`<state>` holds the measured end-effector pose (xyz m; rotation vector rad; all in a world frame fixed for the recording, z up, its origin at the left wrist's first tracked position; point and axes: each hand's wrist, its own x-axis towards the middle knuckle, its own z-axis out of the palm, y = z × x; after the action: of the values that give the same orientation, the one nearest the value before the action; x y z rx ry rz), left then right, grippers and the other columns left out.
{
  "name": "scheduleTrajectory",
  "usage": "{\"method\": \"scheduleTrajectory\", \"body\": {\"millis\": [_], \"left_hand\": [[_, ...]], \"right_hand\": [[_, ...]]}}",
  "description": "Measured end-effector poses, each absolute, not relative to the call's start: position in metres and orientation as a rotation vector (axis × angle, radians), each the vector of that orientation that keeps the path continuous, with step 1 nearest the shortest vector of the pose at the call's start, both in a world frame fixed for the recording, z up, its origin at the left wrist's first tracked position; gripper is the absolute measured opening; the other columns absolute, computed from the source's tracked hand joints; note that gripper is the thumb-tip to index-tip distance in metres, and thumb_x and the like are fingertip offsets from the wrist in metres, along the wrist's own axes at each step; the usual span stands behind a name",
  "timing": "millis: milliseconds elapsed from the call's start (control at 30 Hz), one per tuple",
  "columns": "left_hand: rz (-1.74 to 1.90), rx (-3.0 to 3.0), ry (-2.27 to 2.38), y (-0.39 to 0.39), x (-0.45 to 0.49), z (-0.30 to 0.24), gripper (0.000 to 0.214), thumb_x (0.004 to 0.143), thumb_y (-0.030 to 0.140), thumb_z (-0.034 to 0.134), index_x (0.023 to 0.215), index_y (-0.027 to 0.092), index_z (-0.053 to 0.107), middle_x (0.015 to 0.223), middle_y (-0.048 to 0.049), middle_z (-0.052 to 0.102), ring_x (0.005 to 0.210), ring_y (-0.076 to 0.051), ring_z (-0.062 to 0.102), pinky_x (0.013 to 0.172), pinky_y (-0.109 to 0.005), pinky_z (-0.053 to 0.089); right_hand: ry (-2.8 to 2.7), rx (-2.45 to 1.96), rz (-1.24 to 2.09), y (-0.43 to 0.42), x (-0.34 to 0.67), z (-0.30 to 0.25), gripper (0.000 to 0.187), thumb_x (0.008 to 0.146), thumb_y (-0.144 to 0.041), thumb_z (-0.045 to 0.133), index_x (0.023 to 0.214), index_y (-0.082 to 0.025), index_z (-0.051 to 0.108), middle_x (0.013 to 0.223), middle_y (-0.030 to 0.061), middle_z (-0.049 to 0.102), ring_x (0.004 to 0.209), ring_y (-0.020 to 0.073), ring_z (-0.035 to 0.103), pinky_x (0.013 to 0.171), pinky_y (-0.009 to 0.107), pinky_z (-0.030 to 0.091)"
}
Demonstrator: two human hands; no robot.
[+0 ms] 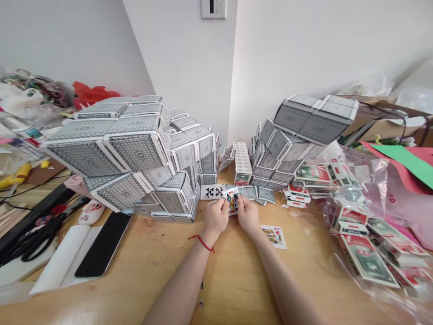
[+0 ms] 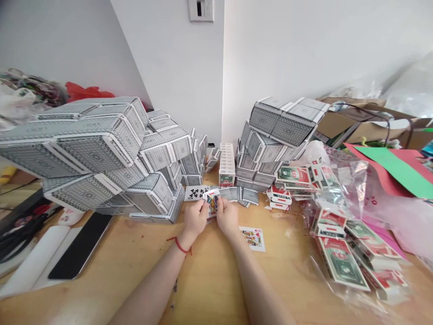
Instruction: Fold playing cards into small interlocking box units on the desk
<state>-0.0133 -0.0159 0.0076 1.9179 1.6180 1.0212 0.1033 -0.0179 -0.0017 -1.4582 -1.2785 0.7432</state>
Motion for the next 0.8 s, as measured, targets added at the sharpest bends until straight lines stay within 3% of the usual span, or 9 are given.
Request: {"method": "scheduleTrajectory", "body": {"millis": [233,367,500,800], "left_hand": [[1.184,1.243,1.244,-0.01,-0.013,0.011,0.028,0.074,0.038,0.047,0.058,0.016,0.045,0.049,0.0029,0.045,0.044,-0.008,0.042,0.043,-0.02,0.032],[0.986,0.96,0.988,-0.007,-0.011,0.017,0.032,0.066,0.041,0.058,0.078,0.012,0.06,0.054,0.0003,0.056,0.04,-0.009,0.046,0.037,-0.021,0.034],[0.972,0.9,0.993,-0.006,-0.01,0.019,0.041,0.059,0.037,0.067,0.09,0.01,0.063,0.063,-0.004,0.063,0.044,-0.011,0.053,0.035,-0.02,0.037],[1.145,0.814,1.001,-0.001,-0.008,0.01,0.042,0.059,0.039,0.068,0.087,0.008,0.063,0.064,-0.0051,0.064,0.04,-0.008,0.05,0.034,-0.018,0.034]], "right_hand": [[-1.264,-1.259,1.193,-0.02,0.1,0.004,0.037,0.077,-0.055,0.043,0.06,-0.022,0.044,0.039,-0.0031,0.05,0.033,0.0142,0.048,0.034,0.024,0.034],[-1.303,-1.163,1.325,-0.021,0.098,0.002,0.033,0.075,-0.052,0.047,0.062,-0.021,0.046,0.043,-0.003,0.052,0.034,0.0141,0.05,0.035,0.024,0.037],[-1.303,-1.183,1.35,-0.021,0.096,-0.003,0.031,0.075,-0.049,0.048,0.062,-0.021,0.046,0.048,-0.0024,0.052,0.036,0.0141,0.051,0.034,0.024,0.038],[-1.382,-1.102,1.28,-0.021,0.094,-0.004,0.019,0.075,-0.037,0.049,0.064,-0.021,0.047,0.059,-0.0029,0.048,0.048,0.0125,0.051,0.043,0.024,0.043]]}}
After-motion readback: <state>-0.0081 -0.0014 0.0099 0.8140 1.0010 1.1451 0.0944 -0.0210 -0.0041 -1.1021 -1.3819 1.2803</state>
